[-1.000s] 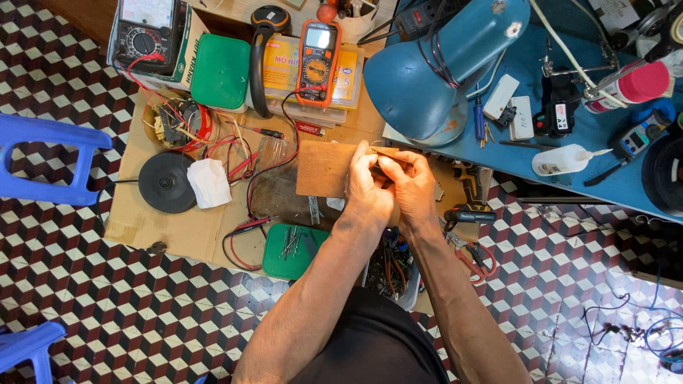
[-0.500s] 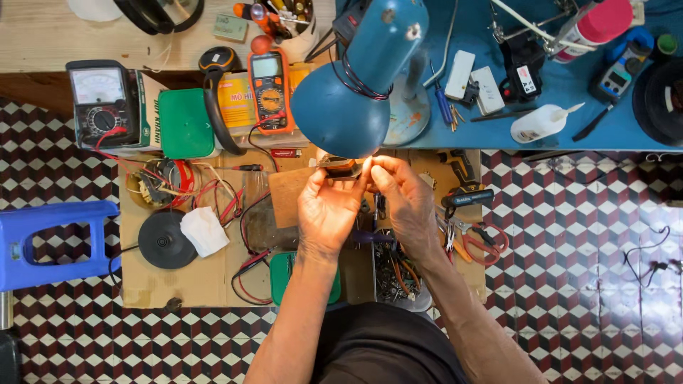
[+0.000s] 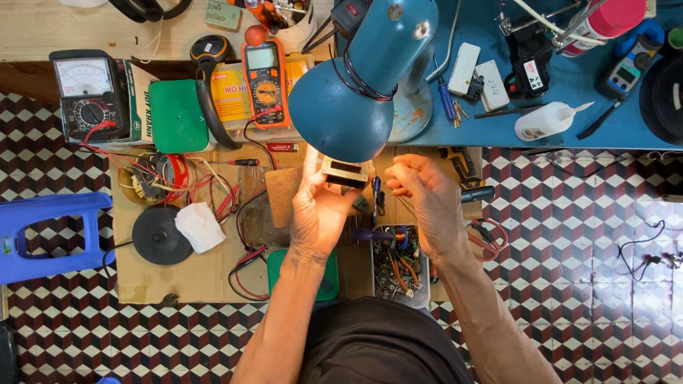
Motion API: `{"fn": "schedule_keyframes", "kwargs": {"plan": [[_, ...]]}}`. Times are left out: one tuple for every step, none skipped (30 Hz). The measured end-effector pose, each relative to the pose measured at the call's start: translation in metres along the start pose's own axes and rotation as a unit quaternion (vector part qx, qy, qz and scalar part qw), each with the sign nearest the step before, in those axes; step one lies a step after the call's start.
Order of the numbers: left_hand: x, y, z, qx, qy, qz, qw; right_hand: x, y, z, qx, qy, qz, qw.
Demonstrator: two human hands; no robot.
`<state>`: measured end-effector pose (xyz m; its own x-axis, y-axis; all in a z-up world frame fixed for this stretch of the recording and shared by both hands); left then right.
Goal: The person winds copper wire by hand around a small rectangular core held in the left hand. The person repeatedly rotates the core and guides the wire to form tight, even layers. The person occasionally pauses to adjust the wire or inspect the winding.
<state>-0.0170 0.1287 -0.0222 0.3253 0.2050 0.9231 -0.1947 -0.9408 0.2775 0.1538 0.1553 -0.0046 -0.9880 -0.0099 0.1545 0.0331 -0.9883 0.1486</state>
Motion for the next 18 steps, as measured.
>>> {"fn": "schedule_keyframes", "kwargs": {"plan": [[0.002, 0.002, 0.000, -0.013, -0.002, 0.008, 1.000, 0.000, 0.001, -0.006, 0.026, -0.033, 0.018, 0.999], [0.004, 0.004, 0.000, -0.027, -0.005, 0.016, 0.999, 0.001, 0.004, -0.011, 0.051, -0.067, 0.035, 0.996], [0.006, 0.007, 0.001, -0.041, -0.009, 0.024, 0.999, 0.003, 0.007, -0.016, 0.077, -0.101, 0.051, 0.991], [0.008, 0.011, -0.001, -0.045, -0.035, 0.022, 0.998, 0.002, 0.008, -0.017, 0.068, -0.093, 0.050, 0.992], [0.009, 0.015, -0.002, -0.050, -0.061, 0.019, 0.997, 0.001, 0.011, -0.016, 0.059, -0.085, 0.050, 0.993], [0.010, 0.018, -0.003, -0.056, -0.087, 0.017, 0.994, 0.001, 0.013, -0.016, 0.049, -0.077, 0.048, 0.995], [0.012, 0.020, -0.007, -0.055, -0.109, 0.026, 0.992, 0.004, 0.015, -0.017, 0.048, -0.072, 0.064, 0.994], [0.013, 0.022, -0.008, -0.055, -0.129, 0.035, 0.990, 0.005, 0.018, -0.019, 0.047, -0.066, 0.079, 0.994], [0.015, 0.023, -0.008, -0.055, -0.149, 0.044, 0.986, 0.006, 0.019, -0.020, 0.047, -0.060, 0.093, 0.993], [0.016, 0.022, -0.006, -0.066, -0.156, 0.052, 0.984, 0.006, 0.019, -0.020, 0.039, -0.051, 0.099, 0.993], [0.017, 0.019, -0.004, -0.076, -0.163, 0.060, 0.982, 0.007, 0.019, -0.019, 0.032, -0.041, 0.105, 0.993], [0.019, 0.018, -0.004, -0.085, -0.170, 0.068, 0.979, 0.008, 0.018, -0.019, 0.023, -0.032, 0.112, 0.993], [0.019, 0.018, -0.003, -0.093, -0.176, 0.066, 0.978, 0.009, 0.019, -0.022, 0.039, -0.031, 0.113, 0.992], [0.020, 0.017, -0.001, -0.102, -0.180, 0.067, 0.976, 0.009, 0.019, -0.023, 0.053, -0.028, 0.112, 0.992], [0.022, 0.015, 0.001, -0.111, -0.185, 0.068, 0.974, 0.007, 0.019, -0.024, 0.067, -0.026, 0.111, 0.991], [0.023, 0.014, 0.001, -0.115, -0.191, 0.070, 0.972, 0.007, 0.018, -0.023, 0.072, -0.036, 0.113, 0.990], [0.024, 0.012, 0.002, -0.119, -0.197, 0.073, 0.970, 0.006, 0.018, -0.022, 0.077, -0.046, 0.116, 0.989], [0.025, 0.012, 0.001, -0.123, -0.203, 0.074, 0.969, 0.007, 0.017, -0.021, 0.083, -0.057, 0.119, 0.988]]}}
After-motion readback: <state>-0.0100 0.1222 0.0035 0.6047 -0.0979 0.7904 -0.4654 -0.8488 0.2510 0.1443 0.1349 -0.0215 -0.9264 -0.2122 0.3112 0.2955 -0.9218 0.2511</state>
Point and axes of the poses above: each hand's wrist, its own y-axis away from the middle knuckle, its own x-axis out of the palm, z = x × y, the point moved 8 cm from there along -y, towards the middle knuckle, and after that the axes turned 13 degrees about -x, right-handed, at the moved point
